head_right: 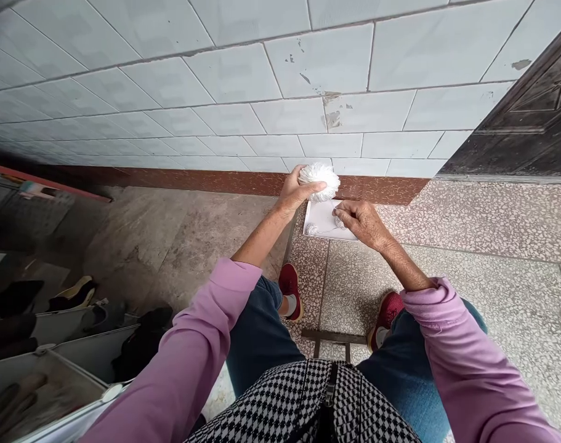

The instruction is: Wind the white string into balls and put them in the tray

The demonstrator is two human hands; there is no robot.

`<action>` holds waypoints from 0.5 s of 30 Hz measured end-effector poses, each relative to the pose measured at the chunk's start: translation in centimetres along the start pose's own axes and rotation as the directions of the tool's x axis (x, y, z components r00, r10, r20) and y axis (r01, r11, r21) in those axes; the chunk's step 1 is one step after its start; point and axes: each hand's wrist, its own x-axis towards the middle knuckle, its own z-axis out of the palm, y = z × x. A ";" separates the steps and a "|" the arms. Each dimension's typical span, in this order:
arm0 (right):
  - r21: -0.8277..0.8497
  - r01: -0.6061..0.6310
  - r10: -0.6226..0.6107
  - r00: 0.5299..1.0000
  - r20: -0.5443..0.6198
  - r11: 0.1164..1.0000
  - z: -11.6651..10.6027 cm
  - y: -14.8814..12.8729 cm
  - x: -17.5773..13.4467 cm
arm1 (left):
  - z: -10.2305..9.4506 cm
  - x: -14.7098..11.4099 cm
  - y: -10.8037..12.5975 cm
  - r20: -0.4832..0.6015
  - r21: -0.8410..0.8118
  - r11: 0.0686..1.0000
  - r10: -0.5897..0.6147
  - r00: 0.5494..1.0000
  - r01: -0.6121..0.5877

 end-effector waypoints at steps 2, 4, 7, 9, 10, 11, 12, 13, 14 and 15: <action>0.051 0.007 -0.007 1.000 0.011 0.999 -0.1 -0.6 -0.3 | 0.2 0.2 -0.4 0.009 0.089 0.996 0.018 1.000 -0.018; 0.120 0.007 -0.006 1.000 -0.012 0.993 -0.5 -1.2 -0.4 | 0.6 0.2 -0.6 0.048 0.190 0.982 0.013 0.999 -0.022; 0.205 0.022 -0.005 0.997 -0.080 0.979 -1.6 -1.8 -0.6 | 1.4 -0.4 -0.5 0.163 0.269 0.963 -0.031 0.986 -0.014; 0.238 0.035 -0.005 0.992 -0.123 0.971 -2.5 -2.0 -0.6 | 1.7 -0.9 -0.1 0.271 0.259 0.966 -0.059 0.961 -0.014; 0.248 0.037 -0.003 0.991 -0.137 0.968 -2.8 -2.0 -0.6 | 1.8 -1.2 0.2 0.327 0.249 0.969 -0.072 0.942 -0.013; 0.253 0.037 0.001 0.989 -0.147 0.967 -3.2 -2.0 -0.6 | 1.9 -1.4 0.5 0.376 0.239 0.971 -0.083 0.923 -0.010; 0.253 0.037 0.003 0.988 -0.155 0.967 -3.4 -1.9 -0.6 | 1.9 -1.6 0.7 0.417 0.233 0.972 -0.094 0.904 -0.006; 0.248 0.038 0.002 0.987 -0.161 0.968 -3.5 -1.8 -0.5 | 2.0 -1.8 0.9 0.451 0.232 0.973 -0.108 0.886 0.001; 0.238 0.043 -0.003 0.986 -0.166 0.970 -3.5 -1.7 -0.5 | 2.0 -1.9 1.0 0.481 0.235 0.972 -0.124 0.868 0.009; 0.222 0.051 -0.013 0.985 -0.169 0.974 -3.4 -1.6 -0.5 | 2.0 -2.0 1.0 0.507 0.242 0.970 -0.141 0.851 0.016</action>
